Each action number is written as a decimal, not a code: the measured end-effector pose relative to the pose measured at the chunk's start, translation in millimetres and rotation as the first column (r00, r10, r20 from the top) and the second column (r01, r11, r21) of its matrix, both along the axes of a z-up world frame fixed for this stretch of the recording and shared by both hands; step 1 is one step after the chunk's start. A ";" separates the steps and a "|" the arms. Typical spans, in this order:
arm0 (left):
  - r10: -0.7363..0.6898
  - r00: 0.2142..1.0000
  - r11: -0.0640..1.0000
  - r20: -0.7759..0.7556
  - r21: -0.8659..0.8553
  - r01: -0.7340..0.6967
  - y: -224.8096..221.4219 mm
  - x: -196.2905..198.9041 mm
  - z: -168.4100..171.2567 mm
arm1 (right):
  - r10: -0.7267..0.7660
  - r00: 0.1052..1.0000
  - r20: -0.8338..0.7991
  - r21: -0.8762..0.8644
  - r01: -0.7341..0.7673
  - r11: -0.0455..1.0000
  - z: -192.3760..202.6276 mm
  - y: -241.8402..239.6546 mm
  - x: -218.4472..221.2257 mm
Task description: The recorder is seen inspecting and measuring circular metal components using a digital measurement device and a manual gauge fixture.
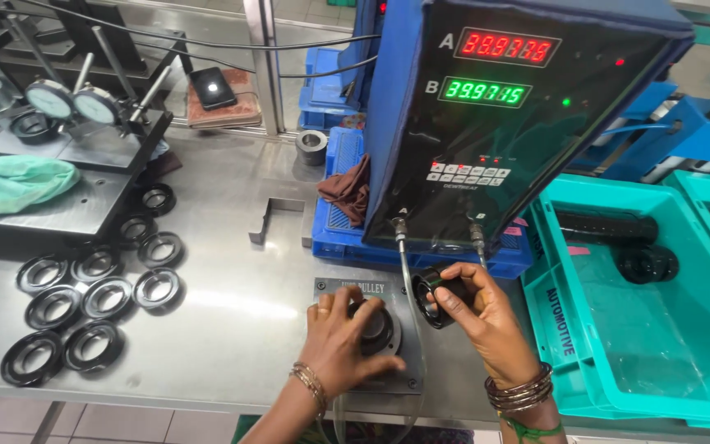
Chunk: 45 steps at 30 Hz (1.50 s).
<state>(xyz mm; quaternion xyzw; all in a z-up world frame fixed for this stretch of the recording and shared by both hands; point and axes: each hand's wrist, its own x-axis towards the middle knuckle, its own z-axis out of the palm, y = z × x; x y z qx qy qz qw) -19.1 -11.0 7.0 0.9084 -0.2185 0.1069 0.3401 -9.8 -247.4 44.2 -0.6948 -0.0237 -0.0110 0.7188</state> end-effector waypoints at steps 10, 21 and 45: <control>-0.216 0.976 0.976 0.029 0.043 0.215 16.5 18.4 -10.1 | -0.074 0.997 -0.015 -0.062 0.073 0.995 -5.6 -15.8 -4.0; 0.178 0.950 0.961 0.258 -0.253 -0.111 37.4 59.1 14.3 | 0.079 0.986 0.150 -0.545 0.015 0.838 12.4 46.0 -14.3; 0.440 0.898 0.896 -0.015 0.076 -0.437 82.2 120.2 -100.1 | 0.474 0.833 0.285 -0.859 0.003 0.512 22.1 96.9 -32.4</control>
